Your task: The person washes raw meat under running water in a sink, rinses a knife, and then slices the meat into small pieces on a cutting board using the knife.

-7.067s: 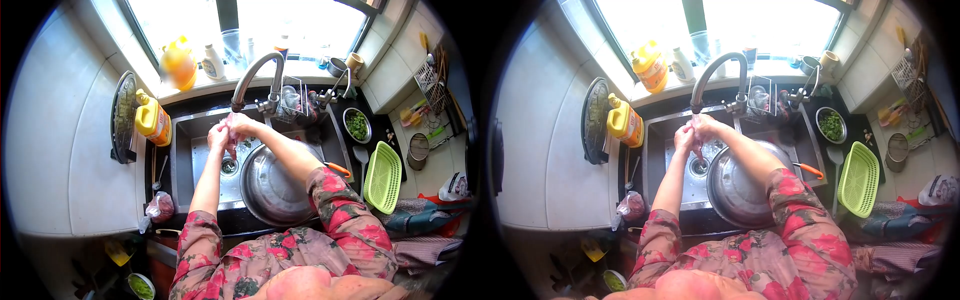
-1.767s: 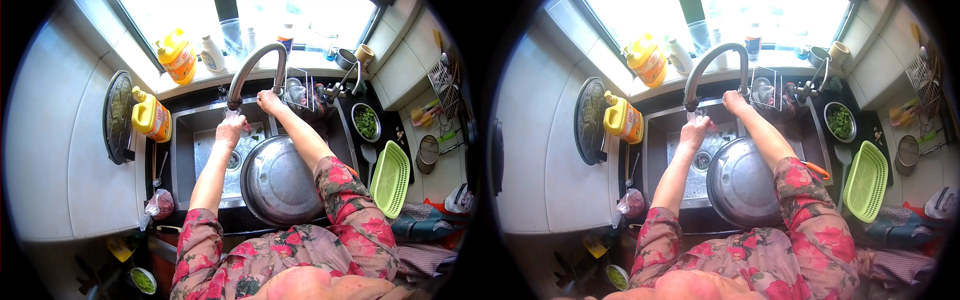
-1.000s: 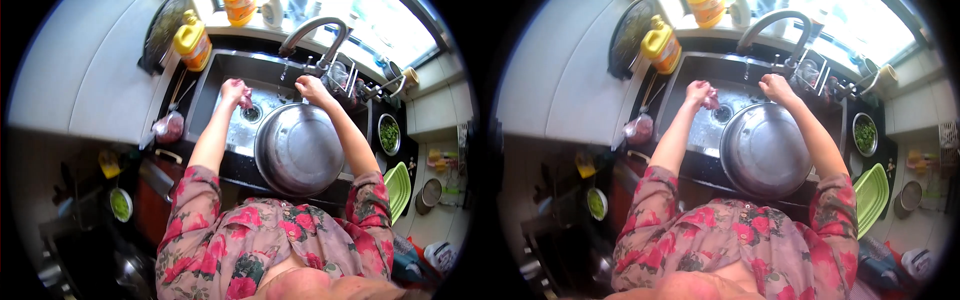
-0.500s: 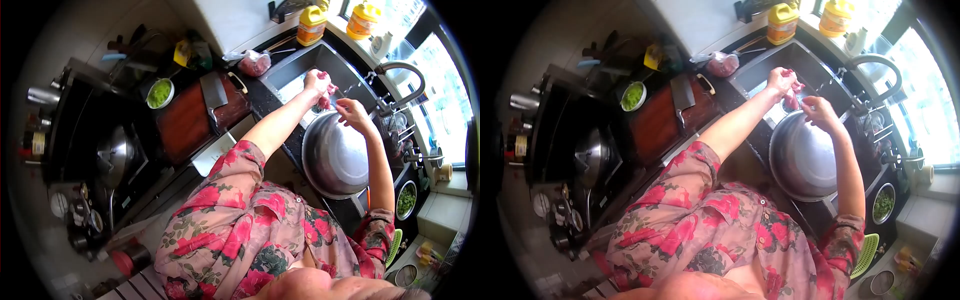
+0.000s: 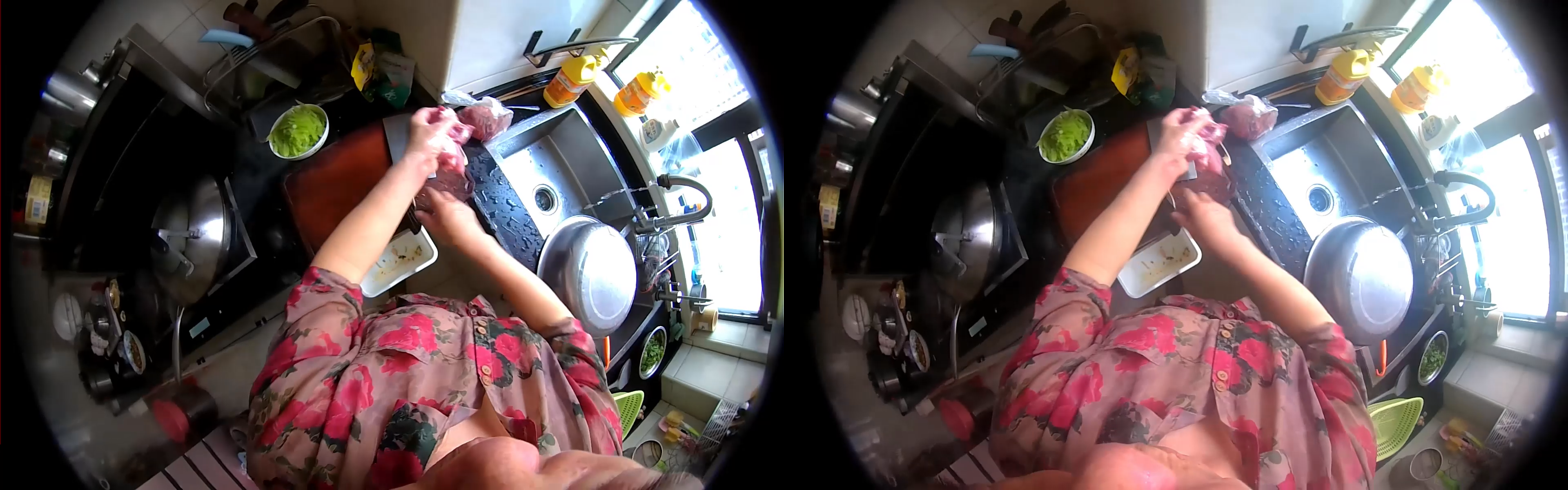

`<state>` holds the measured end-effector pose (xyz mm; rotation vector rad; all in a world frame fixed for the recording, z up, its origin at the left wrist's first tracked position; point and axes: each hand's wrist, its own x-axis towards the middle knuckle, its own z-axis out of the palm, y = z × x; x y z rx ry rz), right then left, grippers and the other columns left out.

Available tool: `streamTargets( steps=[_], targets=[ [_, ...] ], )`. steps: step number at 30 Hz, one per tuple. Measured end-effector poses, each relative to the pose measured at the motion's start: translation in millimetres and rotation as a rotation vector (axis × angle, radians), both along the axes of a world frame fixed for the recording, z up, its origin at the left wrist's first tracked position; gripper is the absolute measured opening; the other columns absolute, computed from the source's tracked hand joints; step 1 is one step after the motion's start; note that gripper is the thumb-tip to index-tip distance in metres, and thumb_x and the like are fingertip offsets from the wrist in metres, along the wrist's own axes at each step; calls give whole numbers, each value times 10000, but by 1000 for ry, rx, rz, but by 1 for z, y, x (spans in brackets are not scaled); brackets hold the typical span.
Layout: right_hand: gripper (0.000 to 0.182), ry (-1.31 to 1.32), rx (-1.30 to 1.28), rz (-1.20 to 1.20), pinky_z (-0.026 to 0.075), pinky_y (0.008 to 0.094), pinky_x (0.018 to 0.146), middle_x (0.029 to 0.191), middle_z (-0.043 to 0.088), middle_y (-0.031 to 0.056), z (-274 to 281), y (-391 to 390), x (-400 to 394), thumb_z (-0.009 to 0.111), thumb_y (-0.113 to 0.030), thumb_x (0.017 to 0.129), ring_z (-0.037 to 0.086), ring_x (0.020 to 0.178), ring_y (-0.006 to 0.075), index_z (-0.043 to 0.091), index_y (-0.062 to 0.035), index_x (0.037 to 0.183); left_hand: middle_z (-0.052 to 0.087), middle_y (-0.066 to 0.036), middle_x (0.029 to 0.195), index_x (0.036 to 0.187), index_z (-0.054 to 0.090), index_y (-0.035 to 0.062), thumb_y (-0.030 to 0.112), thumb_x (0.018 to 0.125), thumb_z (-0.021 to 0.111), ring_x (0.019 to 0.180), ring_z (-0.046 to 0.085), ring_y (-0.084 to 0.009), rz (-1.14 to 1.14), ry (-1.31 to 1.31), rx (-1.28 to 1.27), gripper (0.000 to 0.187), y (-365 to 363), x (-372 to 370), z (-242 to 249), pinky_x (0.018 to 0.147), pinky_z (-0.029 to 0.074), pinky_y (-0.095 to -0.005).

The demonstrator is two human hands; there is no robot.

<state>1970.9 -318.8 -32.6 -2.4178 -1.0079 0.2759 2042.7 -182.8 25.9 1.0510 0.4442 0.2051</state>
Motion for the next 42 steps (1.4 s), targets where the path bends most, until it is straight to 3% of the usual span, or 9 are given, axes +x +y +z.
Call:
streamTargets(
  steps=[6, 10, 16, 20, 26, 28, 34, 38, 42],
  targets=[
    [783, -44, -273, -137, 542, 451, 756, 1012, 554, 234, -31, 71, -8, 654, -197, 772, 636, 894, 384, 281, -82, 1451, 621, -140, 874, 1102, 509, 34, 145, 852, 673, 456, 555, -224, 197, -2, -51, 319, 86, -2, -1, 294, 423, -336],
    [844, 128, -33, -170, 502, 450, 876, 1148, 576, 259, -18, 36, 7, 641, -120, 717, 607, 997, 423, 253, -67, 1464, 612, -164, 861, 1120, 467, 27, 129, 878, 633, 418, 545, -244, 280, -90, -86, 311, 112, 5, -3, 290, 415, -353],
    [471, 492, 386, -454, 366, 272, 415, 617, 503, 34, 18, -23, 3, 541, -121, 830, 439, 456, 104, 477, -17, 1285, 627, -213, 864, 1153, 379, 23, 170, 924, 576, 374, 529, -311, 127, -188, -243, 336, 101, 12, -28, 273, 406, -374],
    [427, 654, 495, -612, 384, 272, 400, 604, 525, 25, 52, -45, -3, 571, -175, 879, 473, 441, 105, 506, -38, 1278, 600, -160, 994, 1163, 432, 43, 207, 898, 642, 672, 626, -238, 206, -234, -251, 377, 83, 22, -85, 398, 512, -360],
    [416, 580, 464, -474, 396, 270, 420, 637, 551, 27, 57, -82, 0, 571, -173, 884, 492, 471, 99, 515, -15, 1265, 562, -111, 1079, 1211, 442, 46, 178, 863, 664, 915, 599, -220, 296, 205, 291, 434, 93, -61, -124, 738, 539, -360],
    [408, 625, 443, -440, 398, 259, 434, 641, 550, 24, 67, -89, 1, 574, -177, 887, 494, 485, 89, 523, -9, 1255, 575, -153, 1091, 1254, 426, 40, 123, 825, 668, 891, 598, -253, 398, 126, 1014, 500, 103, -83, -117, 808, 497, -382],
    [318, 930, 330, -114, 365, 229, 429, 629, 472, -18, 79, -105, 7, 516, -194, 936, 439, 467, 67, 519, -28, 1207, 612, -128, 1060, 1141, 543, 39, 128, 819, 683, 853, 589, -238, 289, 16, 1102, 363, 81, -100, -97, 775, 499, -357],
    [302, 942, 345, -61, 360, 232, 415, 675, 461, -17, 48, -100, -8, 506, -187, 948, 417, 467, 64, 513, -26, 1204, 598, -130, 1093, 1189, 539, 34, 119, 839, 679, 832, 583, -199, 422, 89, 839, 386, 103, -99, -125, 754, 511, -333],
    [255, 973, 457, -427, 349, 244, 384, 674, 467, 3, 39, -119, -5, 497, -179, 964, 428, 461, 80, 503, -29, 1170, 587, -156, 1150, 1194, 547, 38, 113, 857, 661, 833, 575, -226, 435, 135, 927, 364, 121, -116, -123, 763, 503, -340]
  ],
)
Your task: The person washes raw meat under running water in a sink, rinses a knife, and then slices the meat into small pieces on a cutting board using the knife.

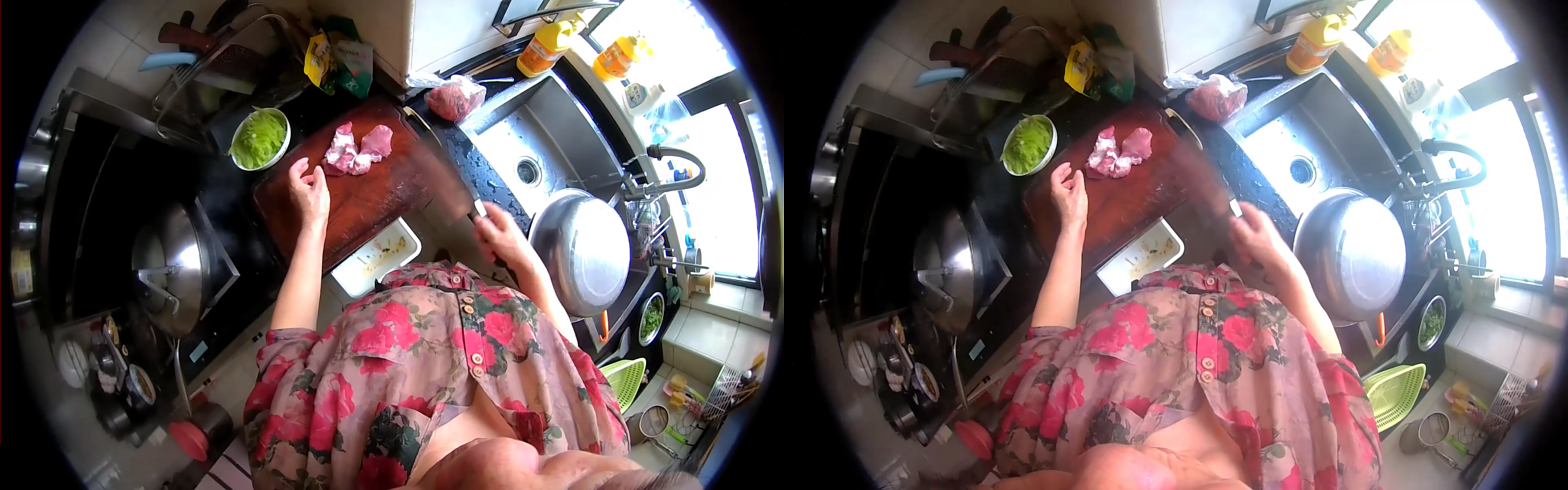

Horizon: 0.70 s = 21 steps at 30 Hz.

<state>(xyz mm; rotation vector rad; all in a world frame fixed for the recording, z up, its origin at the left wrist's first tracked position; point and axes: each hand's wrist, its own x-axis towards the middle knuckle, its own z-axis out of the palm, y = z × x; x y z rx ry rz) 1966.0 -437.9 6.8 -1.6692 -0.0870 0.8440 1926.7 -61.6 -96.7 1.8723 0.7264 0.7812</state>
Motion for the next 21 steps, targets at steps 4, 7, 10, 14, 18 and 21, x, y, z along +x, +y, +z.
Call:
streamTargets(
  steps=[4, 7, 10, 14, 18, 21],
  targets=[
    [315, -509, -342, -339, 381, 251, 402, 666, 488, 4, -26, -43, 12, 510, -185, 950, 448, 468, 88, 502, -36, 1227, 595, -138, 1132, 1170, 562, 38, 115, 865, 655, 798, 580, -220, -28, 27, 55, 327, -2, -18, 9, 741, 501, -338],
    [337, -48, 136, -505, 323, 206, 392, 657, 427, -36, 51, -44, 5, 500, -137, 969, 391, 493, 30, 454, -73, 1297, 618, -119, 1066, 1093, 596, 35, 125, 864, 659, 756, 592, -218, -50, 49, 110, 254, -7, -17, 12, 710, 504, -338],
    [322, -950, -684, -182, 497, 397, 587, 830, 635, 222, 3, -53, 13, 544, -109, 918, 630, 653, 375, 515, -18, 1226, 653, -106, 845, 885, 650, 40, 162, 864, 669, 735, 631, -253, -97, -23, 164, 125, -10, -11, 4, 670, 508, -358],
    [357, -668, -429, -235, 495, 401, 783, 956, 646, 241, 13, -36, -25, 560, -122, 902, 655, 865, 348, 511, -3, 1235, 650, -105, 803, 836, 659, 38, 161, 849, 683, 720, 630, -265, -112, 2, 269, 125, -20, -7, 25, 667, 505, -360],
    [354, -376, -252, 190, 482, 372, 825, 991, 653, 215, 50, 2, -41, 558, -130, 903, 651, 901, 300, 519, 3, 1229, 656, -93, 769, 843, 657, 19, 143, 843, 688, 666, 616, -235, -109, -90, 162, 128, -10, 12, 1, 638, 500, -341],
    [332, -410, -166, 339, 478, 406, 820, 983, 645, 249, 25, 15, -42, 542, -124, 912, 641, 942, 363, 526, 4, 1217, 651, -82, 748, 859, 662, 18, 139, 848, 688, 627, 598, -194, -138, -109, 132, 125, -11, 14, 7, 602, 490, -315]
  ],
)
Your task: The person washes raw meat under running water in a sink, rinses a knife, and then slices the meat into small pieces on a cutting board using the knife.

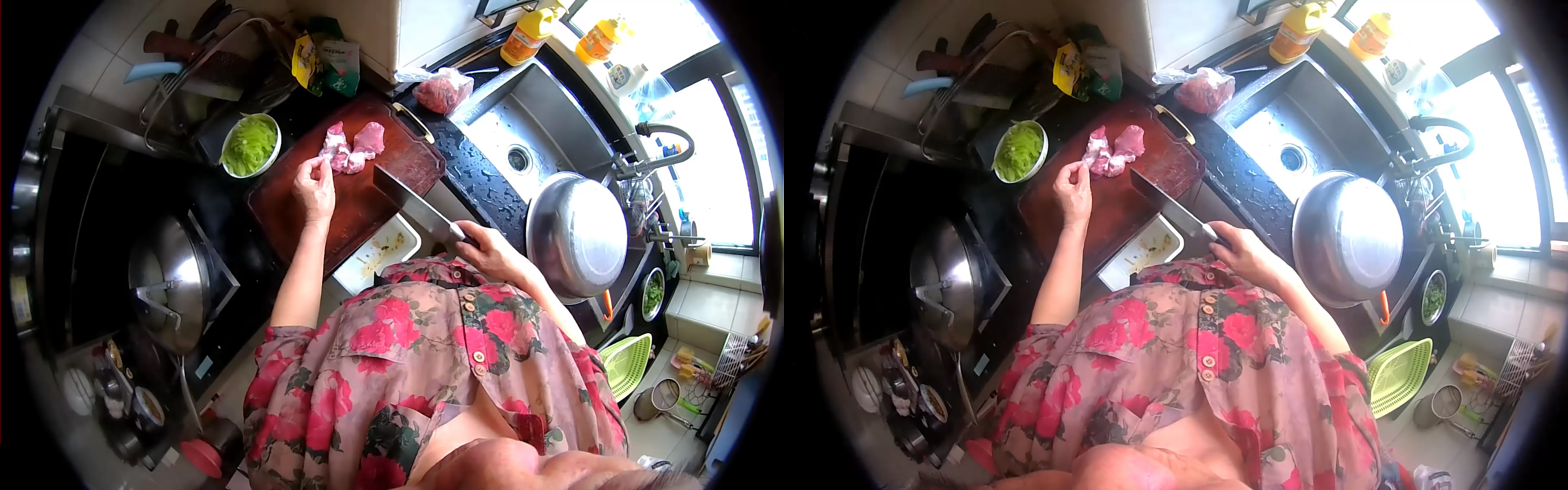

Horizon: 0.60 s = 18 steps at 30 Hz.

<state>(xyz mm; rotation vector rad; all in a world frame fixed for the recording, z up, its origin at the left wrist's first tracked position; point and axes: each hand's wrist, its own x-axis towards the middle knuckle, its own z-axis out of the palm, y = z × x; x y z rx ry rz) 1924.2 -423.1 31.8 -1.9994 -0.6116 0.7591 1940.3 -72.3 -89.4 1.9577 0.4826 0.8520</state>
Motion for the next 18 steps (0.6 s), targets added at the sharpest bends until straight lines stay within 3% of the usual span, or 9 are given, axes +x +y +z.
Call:
streamTargets(
  steps=[4, 6, 7, 9, 13, 17, 18],
  targets=[
    [341, -61, -145, -168, 476, 453, 837, 1000, 631, 279, 7, 0, 4, 541, -124, 904, 592, 1000, 440, 511, 17, 1213, 637, -67, 751, 878, 669, 21, 151, 855, 689, 615, 578, -156, -39, -6, -22, 134, 1, -3, 1, 581, 478, -298],
    [337, -440, -204, -266, 493, 416, 788, 965, 631, 271, -20, -24, 12, 580, -135, 892, 632, 923, 415, 512, -7, 1195, 654, -62, 768, 890, 672, 8, 145, 864, 685, 641, 594, -142, -38, 24, 14, 140, -1, -8, 6, 604, 487, -288],
    [343, -471, -242, -414, 494, 415, 785, 967, 634, 274, -25, -30, 20, 586, -140, 893, 629, 921, 426, 514, -9, 1201, 672, -57, 785, 902, 675, -5, 138, 873, 681, 667, 610, -128, -22, 57, 51, 146, -2, -9, 9, 626, 497, -278],
    [362, -424, -346, -549, 480, 502, 813, 978, 622, 307, -7, -46, 27, 556, -140, 904, 608, 940, 448, 500, 5, 1231, 671, -57, 809, 936, 673, 2, 141, 873, 679, 658, 606, -132, -31, 85, 48, 153, -3, -9, 11, 626, 500, -283],
    [350, -627, -290, -530, 489, 446, 792, 1035, 632, 246, 29, -54, 25, 579, -148, 906, 616, 959, 408, 533, -42, 1237, 621, -72, 832, 974, 655, 24, 149, 863, 677, 617, 568, -146, -136, 46, 14, 169, -25, 7, 28, 600, 496, -286],
    [362, -774, -570, -463, 519, 433, 752, 987, 621, 189, 43, -60, 16, 612, -168, 875, 635, 852, 373, 556, -122, 1230, 651, -81, 890, 1008, 658, 13, 114, 895, 648, 709, 626, -146, -367, 49, 113, 151, -54, 32, 44, 646, 513, -266],
    [340, -625, -661, -495, 487, 454, 818, 1008, 599, 170, 45, -61, 15, 574, -243, 928, 605, 929, 356, 554, -156, 1256, 655, -72, 880, 1006, 661, 16, 124, 899, 651, 708, 620, -131, -439, 56, 61, 153, -70, 40, 46, 642, 507, -255]
  ],
)
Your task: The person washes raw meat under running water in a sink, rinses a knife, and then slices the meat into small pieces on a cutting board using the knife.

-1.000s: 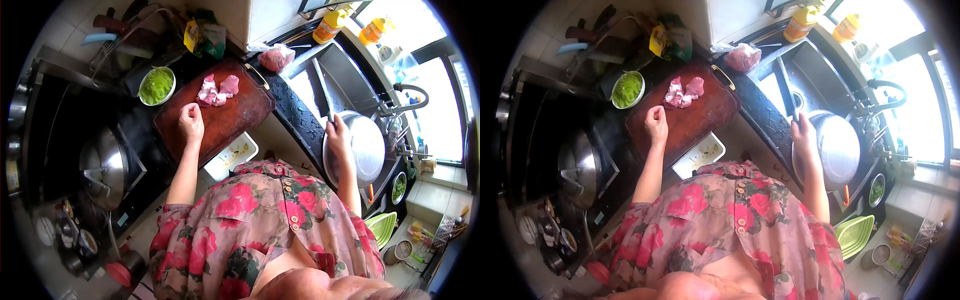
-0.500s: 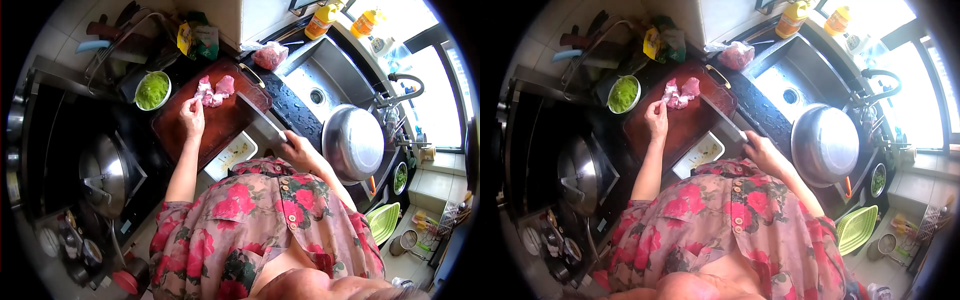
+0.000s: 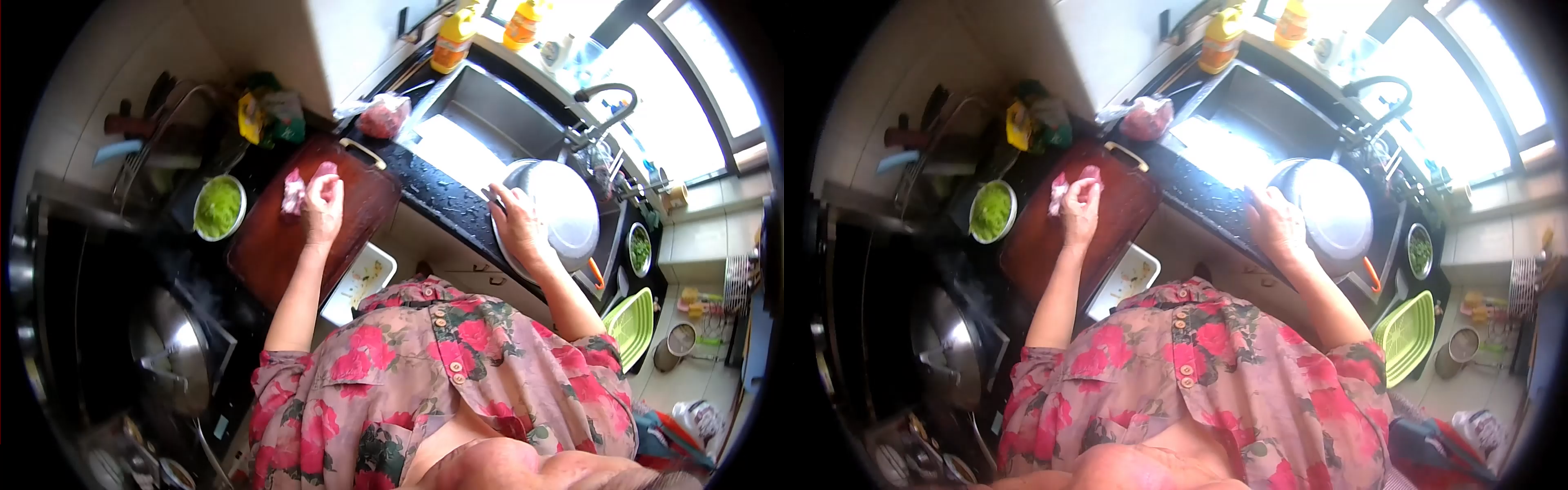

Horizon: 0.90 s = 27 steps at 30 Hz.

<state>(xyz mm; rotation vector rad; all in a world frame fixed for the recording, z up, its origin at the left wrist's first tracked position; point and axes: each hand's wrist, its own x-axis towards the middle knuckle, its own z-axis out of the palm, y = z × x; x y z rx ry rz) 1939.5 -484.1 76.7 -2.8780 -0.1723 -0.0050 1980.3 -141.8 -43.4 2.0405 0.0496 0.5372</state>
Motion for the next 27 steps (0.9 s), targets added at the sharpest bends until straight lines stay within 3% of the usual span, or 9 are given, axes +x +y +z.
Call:
streamTargets(
  steps=[2, 5, 9, 14, 15, 16, 17, 19, 27],
  targets=[
    [383, -89, -131, 3, 517, 461, 762, 986, 599, 175, 0, -5, 1, 599, -207, 885, 632, 866, 368, 522, -138, 1254, 667, -38, 863, 1006, 667, 26, 163, 909, 659, 716, 602, -91, -213, 94, -231, 168, -34, 20, -13, 629, 491, -232],
    [370, -24, -132, -63, 501, 478, 806, 1033, 595, 187, 18, -6, 3, 566, -217, 916, 612, 941, 373, 514, -127, 1271, 682, -48, 928, 1091, 654, 42, 308, 956, 585, 768, 617, -90, -581, 539, -512, 306, -111, 27, 41, 632, 497, -218],
    [334, 89, -8, -63, 485, 499, 849, 1059, 593, 221, 24, -19, 21, 528, -190, 937, 593, 1017, 395, 491, -102, 1257, 677, -93, 994, 1128, 601, 65, 375, 973, 524, 954, 632, -167, -883, 868, -1002, 355, -208, 48, 51, 787, 507, -323],
    [373, 5, 224, 219, 501, 413, 826, 1046, 639, 220, 20, -68, 58, 597, -233, 913, 641, 937, 322, 555, -50, 1236, 629, -110, 955, 1108, 554, 7, 203, 988, 475, 850, 634, -204, -632, 668, -1289, 243, -287, 86, 51, 733, 552, -352],
    [360, 113, 437, 142, 523, 391, 754, 951, 674, 200, 2, -102, 81, 605, -290, 917, 679, 774, 260, 619, -26, 1162, 629, -118, 948, 1103, 554, 0, 185, 990, 468, 835, 634, -204, -574, 653, -1328, 234, -295, 94, 53, 723, 553, -358],
    [358, 233, 297, 22, 541, 360, 646, 875, 682, 169, 45, -135, 106, 586, -301, 932, 674, 640, 198, 632, -3, 1124, 619, -128, 908, 1128, 539, -17, 154, 990, 459, 798, 630, -220, -561, 718, -1320, 234, -306, 109, 50, 702, 551, -367],
    [350, 294, 463, -116, 557, 396, 673, 810, 692, 168, 48, -172, 129, 535, -318, 947, 695, 704, 268, 677, -9, 1031, 606, -130, 868, 1097, 531, -18, 151, 985, 468, 752, 621, -225, -531, 747, -1341, 212, -312, 117, 51, 686, 547, -373],
    [368, 291, 507, -411, 550, 320, 446, 641, 649, 161, 24, -237, 171, 482, -269, 977, 670, 530, 223, 632, 59, 902, 594, -120, 819, 1037, 524, -4, 147, 975, 486, 714, 611, -230, -387, 890, -1316, 167, -325, 130, 72, 681, 544, -382],
    [344, 131, 662, -720, 575, 334, 451, 658, 658, 174, -118, -335, 296, 516, -249, 977, 682, 535, 252, 560, 85, 909, 550, -47, 689, 943, 506, 81, 209, 946, 524, 570, 541, -155, -380, 1088, -1235, 129, -358, 163, 69, 521, 463, -305]
  ],
)
